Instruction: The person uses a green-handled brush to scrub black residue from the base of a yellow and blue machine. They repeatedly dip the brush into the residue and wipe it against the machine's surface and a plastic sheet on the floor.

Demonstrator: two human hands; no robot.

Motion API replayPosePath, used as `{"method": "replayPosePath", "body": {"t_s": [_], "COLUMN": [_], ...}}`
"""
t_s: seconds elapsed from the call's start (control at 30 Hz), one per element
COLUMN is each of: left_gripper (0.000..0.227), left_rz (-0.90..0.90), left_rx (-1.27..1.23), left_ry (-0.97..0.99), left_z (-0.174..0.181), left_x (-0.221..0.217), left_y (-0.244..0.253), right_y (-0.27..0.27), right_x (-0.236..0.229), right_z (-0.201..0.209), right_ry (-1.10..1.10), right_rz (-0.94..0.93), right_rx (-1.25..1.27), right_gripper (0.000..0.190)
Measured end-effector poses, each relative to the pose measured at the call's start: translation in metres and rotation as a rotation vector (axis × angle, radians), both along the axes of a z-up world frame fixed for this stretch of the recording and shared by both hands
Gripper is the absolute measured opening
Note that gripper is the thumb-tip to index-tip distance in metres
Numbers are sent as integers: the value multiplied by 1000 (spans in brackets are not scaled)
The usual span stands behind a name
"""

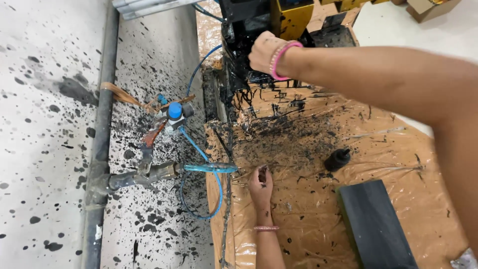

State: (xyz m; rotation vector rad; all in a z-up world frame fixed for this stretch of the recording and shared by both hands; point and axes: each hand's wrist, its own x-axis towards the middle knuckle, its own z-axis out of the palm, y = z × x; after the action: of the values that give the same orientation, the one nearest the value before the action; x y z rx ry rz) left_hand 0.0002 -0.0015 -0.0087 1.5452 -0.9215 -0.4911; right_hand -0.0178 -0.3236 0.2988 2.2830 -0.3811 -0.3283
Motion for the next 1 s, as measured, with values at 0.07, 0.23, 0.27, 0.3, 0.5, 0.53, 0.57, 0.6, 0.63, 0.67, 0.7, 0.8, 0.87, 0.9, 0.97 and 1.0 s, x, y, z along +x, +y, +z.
{"method": "replayPosePath", "body": {"t_s": [0.07, 0.23, 0.27, 0.3, 0.5, 0.53, 0.57, 0.6, 0.63, 0.67, 0.7, 0.8, 0.87, 0.9, 0.97, 1.0], "left_gripper": [23, 24, 24, 25, 27, 27, 27, 26, 26, 26, 27, 26, 24, 22, 22, 22], "left_rz": [18, 1, -5, -11, 9, 11, 11, 12, 14, 2, -11, -12, -8, -3, -12, -9], "left_rx": [7, 59, 69, 78, 27, 30, 36, 47, 53, 68, 83, 62, 21, -28, 7, 35], "left_ry": [16, -80, -69, -58, -10, -10, -43, -74, -72, -39, -6, 10, -16, -43, 5, 54], "left_z": [7, 16, 16, 16, 6, 7, 7, 7, 6, 6, 6, 8, 0, -4, -2, -2], "left_x": [-1, 0, 0, 0, 2, 1, 1, 1, 0, 0, -1, -1, 0, 0, 2, 1], "left_y": [-1, 0, -1, -1, -5, -3, -2, 1, 2, 0, -3, 0, 0, -1, 1, -3], "right_y": [10, -1, -3, -6, 2, 9, 16, 23, 17, 9, 2, -25, -25, -26, -11, -6], "right_x": [-8, -6, -4, -2, -12, -14, -16, -17, -13, -11, -9, 9, 11, 11, -1, -5], "right_z": [21, 35, 32, 29, 4, 9, 13, 15, 15, 16, 18, -4, -7, -8, -9, -8], "right_ry": [133, 138, 99, 60, -34, -34, 37, 110, 111, 90, 70, 21, -40, -103, -87, -69], "right_rz": [-2, -93, -112, -131, -11, -10, -2, 8, 10, -4, -18, -67, -31, 4, 33, 75], "right_rx": [-32, 44, 53, 62, 39, 42, 20, 2, 8, 36, 63, 64, 51, 31, -5, -48], "right_gripper": [18, 23, 23, 23, 16, 16, 16, 16, 16, 17, 17, 18, 16, 17, 16, 15]}}
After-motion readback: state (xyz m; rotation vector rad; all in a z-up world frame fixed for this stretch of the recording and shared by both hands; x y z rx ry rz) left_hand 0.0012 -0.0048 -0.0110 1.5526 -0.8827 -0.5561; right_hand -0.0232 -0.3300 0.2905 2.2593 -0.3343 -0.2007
